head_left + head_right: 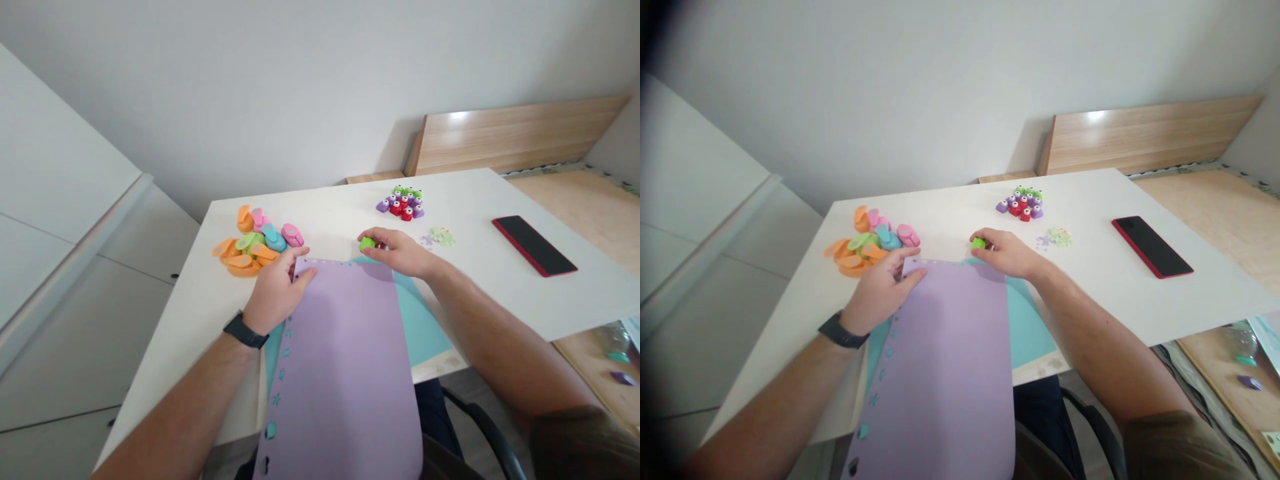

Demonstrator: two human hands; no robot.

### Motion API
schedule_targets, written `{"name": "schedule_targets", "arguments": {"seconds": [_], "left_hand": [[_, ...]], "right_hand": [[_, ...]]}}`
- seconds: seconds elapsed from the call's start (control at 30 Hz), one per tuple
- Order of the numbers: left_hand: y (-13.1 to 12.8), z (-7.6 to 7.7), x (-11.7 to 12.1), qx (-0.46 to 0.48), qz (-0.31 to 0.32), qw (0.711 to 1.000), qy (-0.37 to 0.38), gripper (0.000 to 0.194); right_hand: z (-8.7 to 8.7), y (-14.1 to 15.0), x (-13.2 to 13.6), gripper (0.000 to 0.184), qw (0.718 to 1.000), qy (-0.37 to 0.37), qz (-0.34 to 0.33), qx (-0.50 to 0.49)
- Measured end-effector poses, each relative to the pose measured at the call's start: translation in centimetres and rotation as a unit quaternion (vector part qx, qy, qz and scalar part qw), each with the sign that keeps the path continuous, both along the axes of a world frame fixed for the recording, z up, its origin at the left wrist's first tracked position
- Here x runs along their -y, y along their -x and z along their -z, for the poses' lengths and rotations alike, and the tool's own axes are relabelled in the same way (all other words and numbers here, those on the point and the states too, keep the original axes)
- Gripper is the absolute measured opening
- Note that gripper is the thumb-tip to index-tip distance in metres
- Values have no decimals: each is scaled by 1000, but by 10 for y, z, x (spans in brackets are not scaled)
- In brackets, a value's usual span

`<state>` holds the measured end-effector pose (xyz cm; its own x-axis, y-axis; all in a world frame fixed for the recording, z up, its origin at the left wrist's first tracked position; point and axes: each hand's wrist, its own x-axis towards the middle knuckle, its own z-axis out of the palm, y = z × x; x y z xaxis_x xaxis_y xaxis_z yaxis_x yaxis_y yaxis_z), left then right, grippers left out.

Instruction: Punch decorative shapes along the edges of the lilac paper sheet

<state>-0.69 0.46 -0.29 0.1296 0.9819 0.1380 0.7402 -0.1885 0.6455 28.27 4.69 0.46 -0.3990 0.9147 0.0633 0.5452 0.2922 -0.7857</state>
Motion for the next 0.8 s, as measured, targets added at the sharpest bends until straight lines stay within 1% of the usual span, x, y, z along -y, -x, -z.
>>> {"name": "schedule_targets", "arguments": {"seconds": [0.1, 0.2, 0.33, 0.43, 0.67, 0.8], "left_hand": [[3, -1, 2, 25, 0, 1000, 12, 50], [3, -2, 3, 51, 0, 998, 24, 50], [3, -2, 5, 77, 3, 997, 27, 51], [2, -4, 6, 80, -3, 996, 25, 49], [2, -4, 8, 86, -5, 996, 21, 48], [2, -3, 8, 82, -8, 996, 19, 47]], "right_hand": [[2, -1, -2, 35, 999, 21, 18, -33], [3, -1, -2, 36, 995, 57, 17, -83], [0, 0, -1, 37, 983, 98, 13, -157], [-2, -2, -2, 37, 975, 110, 18, -194], [-7, -4, -1, 37, 964, 123, 20, -236], [-9, -3, -1, 38, 968, 125, 36, -217]]}}
